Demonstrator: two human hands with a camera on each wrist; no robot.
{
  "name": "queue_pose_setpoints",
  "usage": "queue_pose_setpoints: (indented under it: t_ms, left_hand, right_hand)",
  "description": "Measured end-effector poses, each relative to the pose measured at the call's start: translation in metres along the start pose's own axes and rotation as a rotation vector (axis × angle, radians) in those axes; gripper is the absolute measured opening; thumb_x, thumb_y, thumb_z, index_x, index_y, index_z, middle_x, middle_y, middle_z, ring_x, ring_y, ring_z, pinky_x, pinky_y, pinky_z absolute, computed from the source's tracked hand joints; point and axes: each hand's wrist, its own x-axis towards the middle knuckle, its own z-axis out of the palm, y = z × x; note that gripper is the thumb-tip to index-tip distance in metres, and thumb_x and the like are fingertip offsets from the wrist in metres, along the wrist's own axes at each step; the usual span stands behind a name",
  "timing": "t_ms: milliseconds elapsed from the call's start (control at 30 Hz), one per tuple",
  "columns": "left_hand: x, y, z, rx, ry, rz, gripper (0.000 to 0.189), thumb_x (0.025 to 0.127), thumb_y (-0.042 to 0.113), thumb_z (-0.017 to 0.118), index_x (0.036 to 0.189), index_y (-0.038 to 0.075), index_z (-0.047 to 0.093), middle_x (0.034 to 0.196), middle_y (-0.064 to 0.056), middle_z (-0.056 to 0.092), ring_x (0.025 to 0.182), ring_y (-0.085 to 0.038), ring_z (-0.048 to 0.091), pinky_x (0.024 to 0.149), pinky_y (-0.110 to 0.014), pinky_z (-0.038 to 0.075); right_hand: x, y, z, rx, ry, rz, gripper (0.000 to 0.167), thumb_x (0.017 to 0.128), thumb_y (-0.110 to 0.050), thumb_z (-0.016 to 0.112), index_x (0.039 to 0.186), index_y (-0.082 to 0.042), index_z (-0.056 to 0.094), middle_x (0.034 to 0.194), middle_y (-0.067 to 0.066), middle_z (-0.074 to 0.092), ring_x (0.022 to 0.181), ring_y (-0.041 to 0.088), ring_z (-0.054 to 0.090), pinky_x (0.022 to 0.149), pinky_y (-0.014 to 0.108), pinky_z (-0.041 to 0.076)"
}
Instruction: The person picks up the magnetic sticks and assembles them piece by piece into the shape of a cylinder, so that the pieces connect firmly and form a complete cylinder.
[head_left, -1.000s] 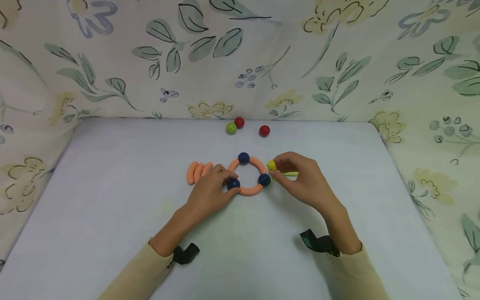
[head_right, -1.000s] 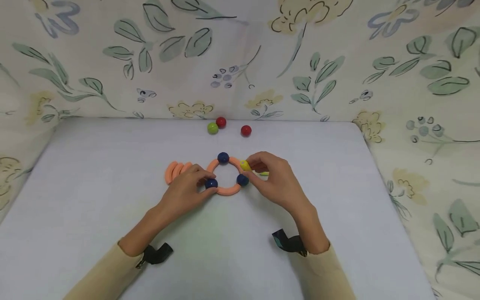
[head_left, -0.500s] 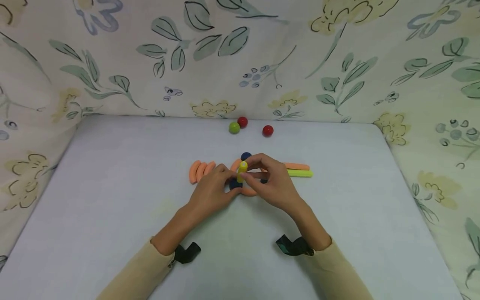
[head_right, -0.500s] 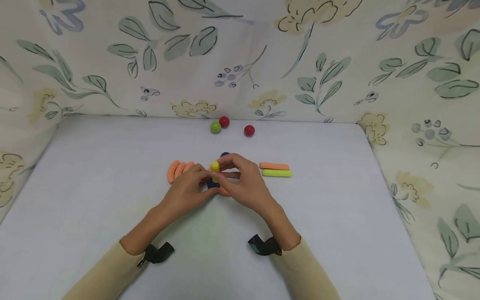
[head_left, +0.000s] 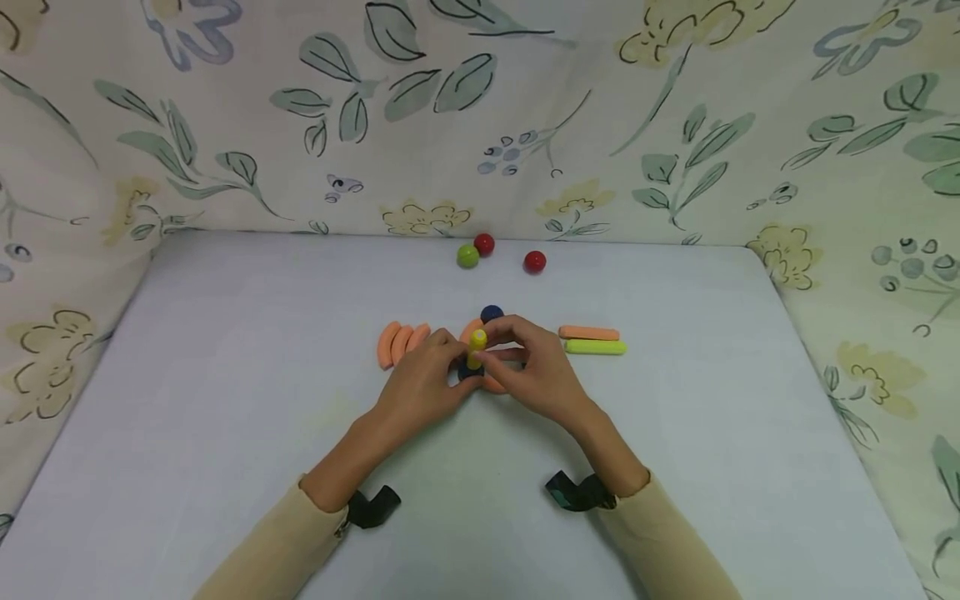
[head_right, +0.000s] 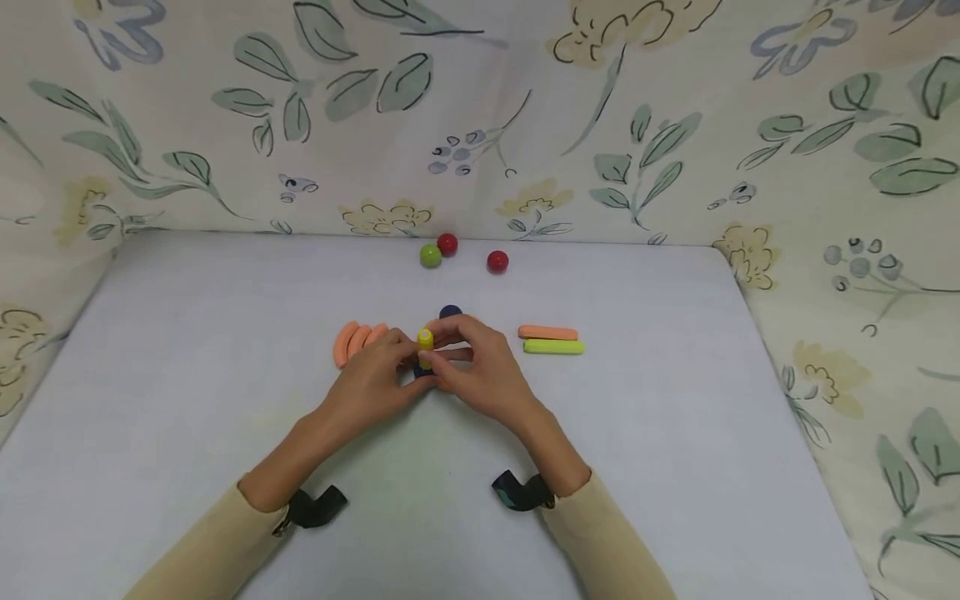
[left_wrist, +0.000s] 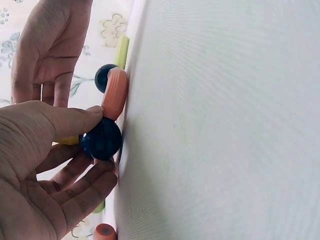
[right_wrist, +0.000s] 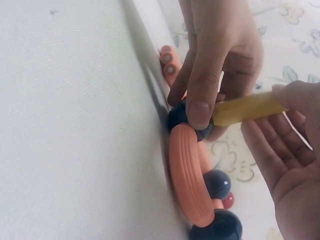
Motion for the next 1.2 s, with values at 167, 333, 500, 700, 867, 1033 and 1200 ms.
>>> queue_pose_setpoints:
  t_ms: [167,333,500,700,867,1033,1200]
  left_hand:
    - [0.001,0.001,0.0,-0.016,-0.002,-0.001,0.018,0.095,0.028,0.081,0.107,0.016,0.079,0.098,-0.003,0.065,0.086,-0.014,0.053,0.075,-0.028,0.044]
    - [0.0,0.0,-0.001,-0.019,0.005,0.002,0.016,0.095,0.027,0.081,0.105,0.015,0.078,0.099,-0.004,0.066,0.087,-0.014,0.054,0.076,-0.029,0.045]
    - [0.001,0.0,0.001,-0.023,0.006,0.006,0.017,0.093,0.027,0.083,0.102,0.014,0.078,0.096,-0.004,0.064,0.085,-0.014,0.053,0.075,-0.029,0.044]
    - [0.0,0.001,0.0,-0.01,0.012,0.008,0.018,0.093,0.028,0.084,0.101,0.013,0.077,0.095,-0.004,0.063,0.083,-0.014,0.052,0.073,-0.029,0.043]
    - [0.001,0.001,-0.002,0.005,0.017,0.005,0.018,0.093,0.028,0.083,0.102,0.013,0.078,0.097,-0.004,0.065,0.083,-0.014,0.054,0.073,-0.029,0.044]
    - [0.002,0.001,-0.001,-0.021,0.01,-0.005,0.017,0.092,0.029,0.085,0.098,0.014,0.078,0.098,-0.003,0.066,0.085,-0.014,0.057,0.075,-0.029,0.047]
    - [0.002,0.003,0.0,-0.026,0.012,-0.015,0.02,0.09,0.029,0.086,0.097,0.012,0.078,0.097,-0.003,0.066,0.085,-0.015,0.057,0.075,-0.029,0.048]
  right_hand:
    - [-0.001,-0.002,-0.003,0.003,-0.024,-0.001,0.029,0.096,-0.005,0.077,0.123,-0.006,0.066,0.119,0.009,0.072,0.111,0.019,0.073,0.092,0.028,0.063]
    - [-0.001,-0.002,-0.002,-0.01,-0.042,-0.036,0.028,0.095,-0.003,0.077,0.121,-0.006,0.067,0.117,0.008,0.072,0.11,0.018,0.074,0.091,0.03,0.063]
    - [-0.002,-0.003,-0.002,-0.024,-0.049,-0.069,0.027,0.095,-0.002,0.077,0.119,-0.006,0.067,0.115,0.008,0.072,0.108,0.017,0.074,0.091,0.032,0.063]
    - [-0.001,-0.003,-0.002,-0.018,-0.054,-0.083,0.027,0.095,-0.002,0.077,0.12,-0.007,0.067,0.116,0.009,0.072,0.108,0.017,0.073,0.092,0.03,0.063]
    - [0.001,-0.003,-0.005,-0.032,-0.071,-0.088,0.029,0.096,-0.004,0.077,0.122,-0.008,0.067,0.118,0.008,0.073,0.108,0.018,0.075,0.093,0.033,0.063]
    - [-0.004,-0.004,-0.023,-0.103,-0.032,-0.063,0.032,0.095,-0.005,0.078,0.126,-0.005,0.068,0.121,0.014,0.074,0.105,0.018,0.075,0.092,0.034,0.063]
    - [-0.013,-0.004,-0.048,-0.279,0.008,-0.05,0.029,0.095,-0.003,0.077,0.123,-0.003,0.07,0.119,0.012,0.075,0.106,0.018,0.074,0.093,0.037,0.063]
